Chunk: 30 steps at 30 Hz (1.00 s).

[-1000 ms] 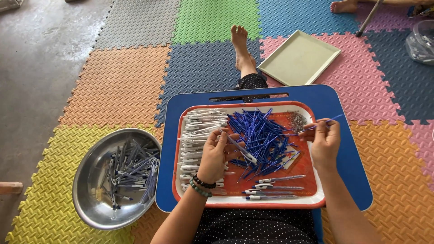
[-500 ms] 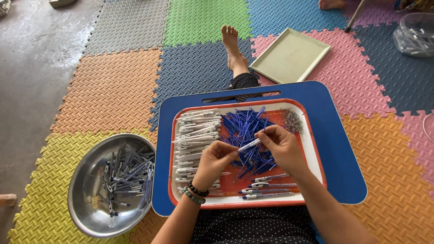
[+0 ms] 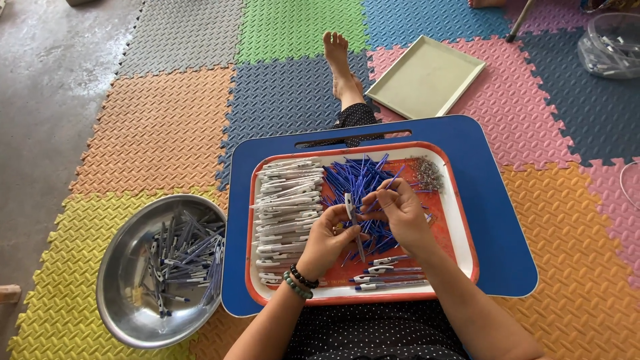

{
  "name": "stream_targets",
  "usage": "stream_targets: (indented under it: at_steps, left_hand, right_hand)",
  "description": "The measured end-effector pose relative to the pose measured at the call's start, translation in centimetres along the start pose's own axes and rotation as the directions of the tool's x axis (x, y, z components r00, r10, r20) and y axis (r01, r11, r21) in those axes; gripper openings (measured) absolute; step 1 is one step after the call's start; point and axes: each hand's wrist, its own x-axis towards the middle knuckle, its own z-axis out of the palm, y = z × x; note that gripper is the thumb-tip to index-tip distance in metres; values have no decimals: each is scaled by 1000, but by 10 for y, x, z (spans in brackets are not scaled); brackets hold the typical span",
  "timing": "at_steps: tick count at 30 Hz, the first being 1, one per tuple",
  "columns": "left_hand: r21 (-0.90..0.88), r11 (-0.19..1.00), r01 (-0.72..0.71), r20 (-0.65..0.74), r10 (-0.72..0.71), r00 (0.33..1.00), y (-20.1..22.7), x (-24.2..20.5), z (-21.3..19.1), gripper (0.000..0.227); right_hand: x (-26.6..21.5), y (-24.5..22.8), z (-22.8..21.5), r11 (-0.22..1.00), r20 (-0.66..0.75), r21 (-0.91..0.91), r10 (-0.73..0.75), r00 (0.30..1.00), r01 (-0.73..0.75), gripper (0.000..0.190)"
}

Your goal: Manually assembling pens by inserting ink refills into pen bodies.

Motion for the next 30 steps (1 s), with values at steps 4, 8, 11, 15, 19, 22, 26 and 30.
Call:
stream_targets:
  at_steps: [4,8,11,15,19,22,26,30]
  left_hand:
    - [-43,999,-10,-11,10,1000,1,1,5,58]
    - [-59,998,-16,-28,14,1000,-7,3,3,60]
    - [-38,999,-29,-38,28,999,-4,3,5,60]
    - [25,998,-50,-61,51,997,0,-1,10,62]
    - [77,995,-69,-53,73,996,0,2,10,61]
    - [100,991,-89,-47,94,994,-8,5,8,60]
    - [130,987,-89,-45,96,994,-5,2,11,65]
    - [66,994,-89,-46,92,995,-13,1,10,62]
  right_hand:
    - [-3,13,3,999,23,-3,-38,999,38,17]
    - [-11,14,6,979,6,-147,-142,990,142,16]
    - [-13,13,6,966,24,-177,-185,982,186,15]
    - [-17,16,3,945,36,-243,-214,976,217,15]
    - [-17,7,0,929,49,-320,-182,982,188,16]
    - [-18,8,-3,925,37,-346,-156,987,159,16]
    - [-18,11,-4,947,16,-303,-108,994,108,15]
    - [-19,19,-5,945,10,-304,-120,993,117,15]
